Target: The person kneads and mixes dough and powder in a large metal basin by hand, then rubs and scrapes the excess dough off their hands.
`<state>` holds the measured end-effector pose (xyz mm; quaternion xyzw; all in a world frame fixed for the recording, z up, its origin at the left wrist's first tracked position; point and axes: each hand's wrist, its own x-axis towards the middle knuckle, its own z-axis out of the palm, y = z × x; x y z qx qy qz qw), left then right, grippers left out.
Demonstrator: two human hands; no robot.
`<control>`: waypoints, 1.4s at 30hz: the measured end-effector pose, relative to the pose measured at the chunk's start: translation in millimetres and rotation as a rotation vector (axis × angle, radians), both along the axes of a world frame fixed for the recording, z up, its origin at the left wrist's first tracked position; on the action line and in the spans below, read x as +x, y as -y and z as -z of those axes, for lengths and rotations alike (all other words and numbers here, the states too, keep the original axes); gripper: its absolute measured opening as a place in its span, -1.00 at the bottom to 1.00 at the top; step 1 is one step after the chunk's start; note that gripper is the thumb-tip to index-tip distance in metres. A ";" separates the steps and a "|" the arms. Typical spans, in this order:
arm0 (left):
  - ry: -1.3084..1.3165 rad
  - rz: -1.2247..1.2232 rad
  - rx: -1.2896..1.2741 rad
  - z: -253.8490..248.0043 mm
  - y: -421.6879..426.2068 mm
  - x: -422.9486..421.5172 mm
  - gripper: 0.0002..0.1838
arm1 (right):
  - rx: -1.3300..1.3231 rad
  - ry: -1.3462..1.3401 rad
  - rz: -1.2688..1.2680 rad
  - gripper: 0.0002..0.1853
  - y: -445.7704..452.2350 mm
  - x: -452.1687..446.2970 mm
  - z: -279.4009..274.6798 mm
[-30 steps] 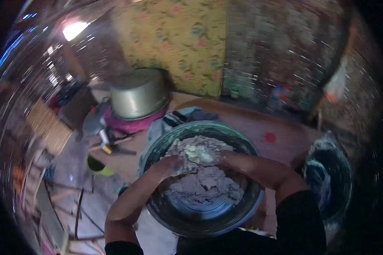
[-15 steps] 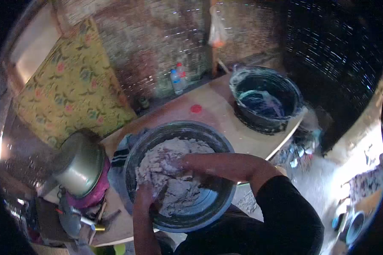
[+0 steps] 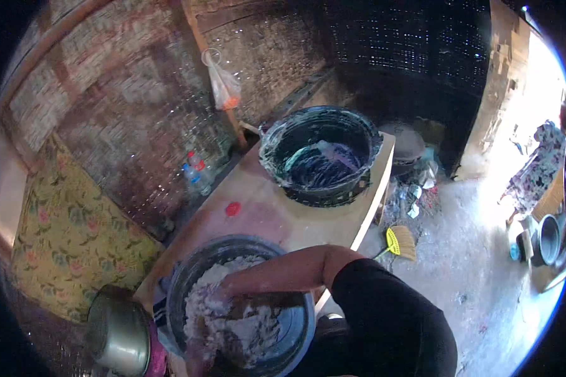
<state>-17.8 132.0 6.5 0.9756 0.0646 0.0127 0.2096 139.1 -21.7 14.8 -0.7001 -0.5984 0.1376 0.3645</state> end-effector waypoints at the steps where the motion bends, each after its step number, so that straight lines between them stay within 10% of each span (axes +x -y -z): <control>1: 0.003 -0.002 -0.005 -7.3 7.4 16.2 -0.52 | 0.006 -0.062 -0.012 -0.64 2.8 1.2 -1.9; 15: 0.017 0.104 -0.098 -32.6 28.1 67.4 -0.53 | 0.102 -1.414 -0.401 -0.62 69.3 18.3 -48.2; 18: 0.034 0.110 -0.167 -35.6 18.3 59.0 -0.53 | 0.141 -1.425 -0.491 -0.53 41.3 47.8 -34.9; 21: 0.060 0.123 -0.254 -38.4 7.2 58.6 -0.53 | -0.220 -1.206 0.062 -0.42 37.9 51.5 -47.5; 26: -0.055 0.052 -0.438 -53.7 1.6 62.9 -0.53 | 0.225 -0.769 0.084 -0.48 66.2 43.6 -43.7; 28: -0.277 -0.104 -0.579 -64.6 4.9 66.1 -0.53 | -0.016 -0.570 0.233 -0.50 57.1 50.4 -50.5; 31: 0.220 0.171 -0.120 -31.8 -3.2 76.5 -0.51 | -0.019 -0.596 0.359 -0.50 67.9 15.1 -94.9; 34: 0.352 0.275 -0.563 -7.7 -16.8 87.1 -0.55 | 0.039 -1.203 0.317 -0.49 70.3 -2.3 -121.6; 37: 0.330 0.285 -0.552 -38.5 2.1 73.2 -0.50 | 0.093 -1.207 0.307 -0.47 51.3 31.4 -68.7; 39: 0.264 0.185 -0.970 -41.3 18.7 72.5 -0.45 | 0.037 -1.638 -0.417 -0.19 38.8 71.5 -26.8; 42: 0.450 0.300 -0.798 -0.3 12.7 91.0 -0.48 | 0.069 -1.765 -0.657 -0.17 42.2 46.8 -62.0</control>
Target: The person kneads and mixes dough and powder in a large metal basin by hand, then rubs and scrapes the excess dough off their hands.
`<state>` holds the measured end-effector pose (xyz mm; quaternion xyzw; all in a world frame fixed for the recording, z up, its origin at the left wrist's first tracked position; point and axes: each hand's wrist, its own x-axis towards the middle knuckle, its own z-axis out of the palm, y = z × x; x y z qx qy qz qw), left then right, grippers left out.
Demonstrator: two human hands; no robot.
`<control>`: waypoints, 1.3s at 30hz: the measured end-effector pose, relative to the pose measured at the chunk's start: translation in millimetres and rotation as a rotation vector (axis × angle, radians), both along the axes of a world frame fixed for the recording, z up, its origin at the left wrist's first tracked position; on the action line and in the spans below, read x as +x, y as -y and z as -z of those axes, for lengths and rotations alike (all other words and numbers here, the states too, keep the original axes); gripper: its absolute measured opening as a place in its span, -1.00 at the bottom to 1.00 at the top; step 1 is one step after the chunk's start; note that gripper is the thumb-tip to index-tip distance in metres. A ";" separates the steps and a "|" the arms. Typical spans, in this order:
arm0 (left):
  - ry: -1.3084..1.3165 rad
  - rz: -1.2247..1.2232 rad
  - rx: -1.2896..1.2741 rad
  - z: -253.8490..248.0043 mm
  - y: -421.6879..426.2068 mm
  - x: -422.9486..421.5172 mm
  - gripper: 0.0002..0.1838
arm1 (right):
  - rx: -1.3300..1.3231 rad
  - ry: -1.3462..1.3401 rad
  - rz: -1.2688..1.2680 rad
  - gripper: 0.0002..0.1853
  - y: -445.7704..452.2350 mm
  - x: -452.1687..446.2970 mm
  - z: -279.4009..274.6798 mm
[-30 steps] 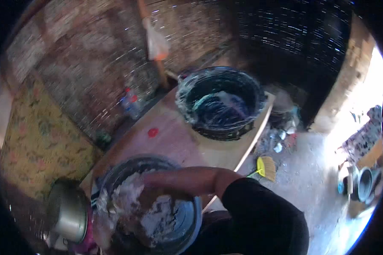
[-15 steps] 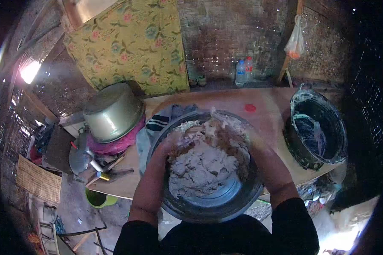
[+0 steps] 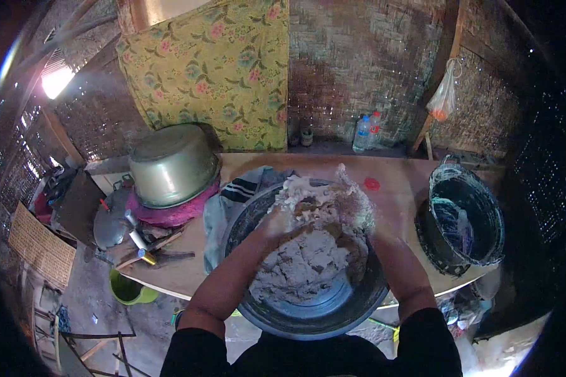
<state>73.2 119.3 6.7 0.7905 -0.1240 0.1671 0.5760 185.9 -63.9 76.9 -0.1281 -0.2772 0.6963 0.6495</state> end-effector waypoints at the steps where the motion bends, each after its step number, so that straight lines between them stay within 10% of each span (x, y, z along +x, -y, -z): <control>1: -0.068 -0.020 -0.007 10.6 1.9 5.0 -0.53 | 0.045 -0.052 -0.050 -0.16 -1.6 -4.7 -5.0; 4: -0.177 0.047 -0.355 -10.2 22.2 -2.3 -0.58 | 0.234 -0.226 -0.252 -0.14 -6.3 -4.5 1.0; 9: -0.292 0.192 -1.093 -21.5 22.5 -3.3 -0.62 | -0.271 0.261 0.275 -0.18 4.4 -9.7 -5.1; 11: 0.325 -0.020 0.248 -30.6 8.8 -3.7 -0.65 | -0.341 0.364 0.356 -0.19 3.7 0.3 9.2; 14: -0.061 -0.268 0.485 -36.1 -1.1 -11.6 -0.64 | -0.472 0.449 0.519 -0.33 6.9 -22.1 -15.3; 16: 0.190 -0.212 -0.015 -27.9 2.2 -4.3 -0.70 | -0.529 0.430 0.598 -0.41 6.9 -29.4 -24.2; 18: 0.230 -0.223 0.043 -50.7 5.0 -24.8 -0.72 | -0.473 0.393 0.566 -0.49 2.6 -22.2 -14.3; 19: 0.478 -0.311 0.684 -46.9 -10.5 -24.5 -0.70 | -0.469 0.393 0.561 -0.49 0.9 -18.8 -7.6; 20: 0.478 -0.316 0.691 -38.6 -14.0 -20.3 -0.70 | -0.456 0.455 0.602 -0.48 0.5 -14.4 1.6; 22: 0.211 -0.127 -0.138 -21.5 -20.8 -8.9 -0.68 | -0.425 0.584 0.688 -0.41 1.0 -4.1 19.5; 24: 0.113 0.005 -0.167 -22.3 -27.2 -6.5 -0.63 | -0.397 0.677 0.759 -0.31 1.3 -2.0 22.6; 28: -0.029 0.460 -1.127 -23.0 -21.0 -3.9 -0.48 | -0.379 0.528 0.620 -0.29 7.4 -13.3 -2.2; 34: -0.095 0.395 -1.021 -23.7 -28.5 -17.9 -0.48 | -0.640 0.536 0.741 -0.31 4.9 -15.8 0.9; 37: -0.142 0.342 -0.876 -18.9 -22.6 -17.4 -0.48 | -0.284 0.697 0.839 -0.09 4.9 -10.6 22.1; 39: -0.177 0.299 -0.730 -14.2 -16.3 -14.2 -0.48 | -0.596 0.477 0.608 -0.16 -7.0 -10.3 14.8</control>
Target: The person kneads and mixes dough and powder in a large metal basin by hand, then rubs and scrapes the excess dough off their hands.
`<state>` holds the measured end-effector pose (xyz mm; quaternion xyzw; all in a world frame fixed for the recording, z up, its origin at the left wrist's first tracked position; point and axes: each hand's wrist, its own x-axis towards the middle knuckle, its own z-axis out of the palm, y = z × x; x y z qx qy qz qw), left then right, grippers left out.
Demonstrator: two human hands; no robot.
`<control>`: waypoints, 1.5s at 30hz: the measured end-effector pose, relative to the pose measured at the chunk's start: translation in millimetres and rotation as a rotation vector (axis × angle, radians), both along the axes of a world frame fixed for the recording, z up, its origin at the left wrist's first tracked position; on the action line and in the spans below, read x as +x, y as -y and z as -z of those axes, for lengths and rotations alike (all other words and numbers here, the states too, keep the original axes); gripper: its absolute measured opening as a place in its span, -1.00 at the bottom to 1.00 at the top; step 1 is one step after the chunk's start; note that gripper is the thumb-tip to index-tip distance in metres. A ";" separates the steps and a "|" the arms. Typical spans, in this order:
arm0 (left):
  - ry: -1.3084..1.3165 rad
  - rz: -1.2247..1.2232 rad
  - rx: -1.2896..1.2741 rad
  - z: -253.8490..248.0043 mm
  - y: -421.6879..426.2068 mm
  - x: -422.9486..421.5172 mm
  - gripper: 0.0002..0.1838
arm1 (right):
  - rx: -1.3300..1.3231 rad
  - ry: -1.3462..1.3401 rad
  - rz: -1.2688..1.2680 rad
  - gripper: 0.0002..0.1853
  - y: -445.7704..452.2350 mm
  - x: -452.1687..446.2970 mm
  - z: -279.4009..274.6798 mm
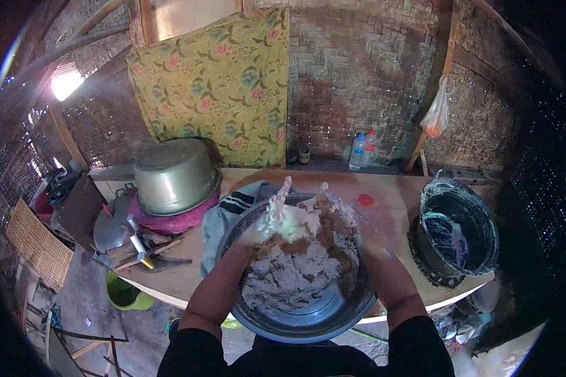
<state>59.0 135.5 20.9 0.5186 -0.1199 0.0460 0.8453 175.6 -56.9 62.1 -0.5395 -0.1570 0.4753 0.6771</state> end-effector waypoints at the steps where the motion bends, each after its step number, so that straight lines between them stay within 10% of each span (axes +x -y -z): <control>1: -0.015 -0.013 0.091 2.5 2.9 1.4 -0.48 | 0.001 0.000 0.006 -0.16 3.2 0.7 -4.5; 3: -0.047 -0.026 0.260 8.0 7.2 3.0 -0.48 | 0.050 0.149 -0.094 -0.50 18.0 -20.7 -46.8; 9: -0.102 -0.019 0.611 15.9 12.4 -1.8 -0.48 | 0.198 0.758 -0.150 -0.69 0.6 -22.0 -17.2; 10: -0.102 -0.029 0.643 14.7 10.4 -2.1 -0.48 | 0.189 1.213 -0.279 -0.76 -9.1 0.1 6.8; 14: -0.090 -0.069 0.786 8.7 0.6 -3.4 -0.48 | 0.160 0.397 -0.257 -0.77 -18.7 17.7 45.7; 18: -0.078 -0.105 0.957 8.2 -5.6 -3.4 -0.48 | 0.090 1.004 -0.298 -0.81 -20.7 5.5 29.2; 28: 0.044 -0.109 1.603 17.9 -4.5 0.6 -0.48 | 0.202 0.462 -0.371 -0.78 -14.8 10.5 38.2; 36: 1.133 -0.390 2.999 26.3 -5.0 1.1 -0.48 | 0.572 -0.243 -0.358 -0.74 -36.8 16.3 67.9; 39: 1.292 -0.466 3.097 28.6 -5.8 0.3 -0.48 | 0.439 0.827 -0.295 -0.72 -35.3 15.7 62.6; 41: 1.324 -0.492 3.116 30.1 -6.5 -1.8 -0.48 | 0.441 0.879 -0.352 -0.62 -31.6 15.5 62.6; 43: 1.344 -0.520 3.126 30.4 -7.8 -5.0 -0.48 | 0.480 0.309 -0.326 -0.55 -33.8 16.6 68.3; 44: 1.356 -0.534 3.128 30.1 -9.0 -5.7 -0.48 | 0.273 0.896 -0.452 -0.56 -27.6 11.8 46.8; 45: 1.364 -0.555 3.139 29.9 -9.5 -6.4 -0.48 | 0.272 0.890 -0.464 -0.56 -26.1 9.9 44.1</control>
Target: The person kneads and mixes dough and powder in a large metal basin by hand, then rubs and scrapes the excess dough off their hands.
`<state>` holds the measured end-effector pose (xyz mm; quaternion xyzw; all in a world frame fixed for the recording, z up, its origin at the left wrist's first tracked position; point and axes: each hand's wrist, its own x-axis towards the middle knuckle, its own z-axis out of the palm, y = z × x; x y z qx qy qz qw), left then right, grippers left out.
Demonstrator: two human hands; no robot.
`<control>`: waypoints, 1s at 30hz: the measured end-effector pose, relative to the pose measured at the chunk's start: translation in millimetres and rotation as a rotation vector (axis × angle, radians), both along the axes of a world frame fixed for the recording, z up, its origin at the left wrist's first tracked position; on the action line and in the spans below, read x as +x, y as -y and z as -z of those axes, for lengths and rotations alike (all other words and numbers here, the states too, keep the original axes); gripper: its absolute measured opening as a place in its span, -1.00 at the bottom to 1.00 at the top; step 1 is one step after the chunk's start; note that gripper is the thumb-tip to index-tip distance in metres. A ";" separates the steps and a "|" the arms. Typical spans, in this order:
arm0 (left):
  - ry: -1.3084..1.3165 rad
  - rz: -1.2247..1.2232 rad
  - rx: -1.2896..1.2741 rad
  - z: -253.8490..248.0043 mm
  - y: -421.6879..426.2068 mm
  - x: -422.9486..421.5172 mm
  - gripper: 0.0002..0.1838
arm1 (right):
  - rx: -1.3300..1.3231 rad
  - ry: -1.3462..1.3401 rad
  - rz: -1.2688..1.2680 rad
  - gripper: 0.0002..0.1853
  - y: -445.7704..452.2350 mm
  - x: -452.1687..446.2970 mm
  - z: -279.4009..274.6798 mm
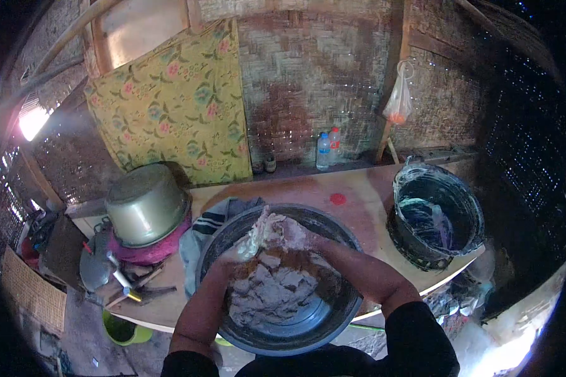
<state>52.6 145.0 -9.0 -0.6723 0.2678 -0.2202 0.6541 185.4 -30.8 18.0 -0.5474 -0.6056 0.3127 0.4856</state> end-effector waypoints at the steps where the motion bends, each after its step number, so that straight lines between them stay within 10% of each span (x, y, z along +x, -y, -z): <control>1: 0.013 0.003 0.005 -0.9 -1.1 -0.5 -0.48 | -0.011 0.021 0.078 -0.58 1.1 -2.7 -1.7; 18: 0.216 -0.072 0.054 -31.9 -20.6 9.2 -0.45 | 0.152 0.323 0.442 -0.69 2.4 -37.5 -12.3; 20: 0.043 -0.131 -0.233 -31.2 -21.7 7.8 -0.44 | 0.135 0.276 0.425 -0.70 5.1 -39.9 -16.7; 24: -0.662 -0.290 -1.929 -22.3 -26.6 2.4 -0.41 | 0.035 0.279 0.465 -0.69 7.3 -41.7 -22.9; 30: -0.730 -0.439 -2.193 -16.3 -41.4 -2.4 -0.36 | 0.156 0.445 0.411 -0.64 7.6 -34.1 -8.6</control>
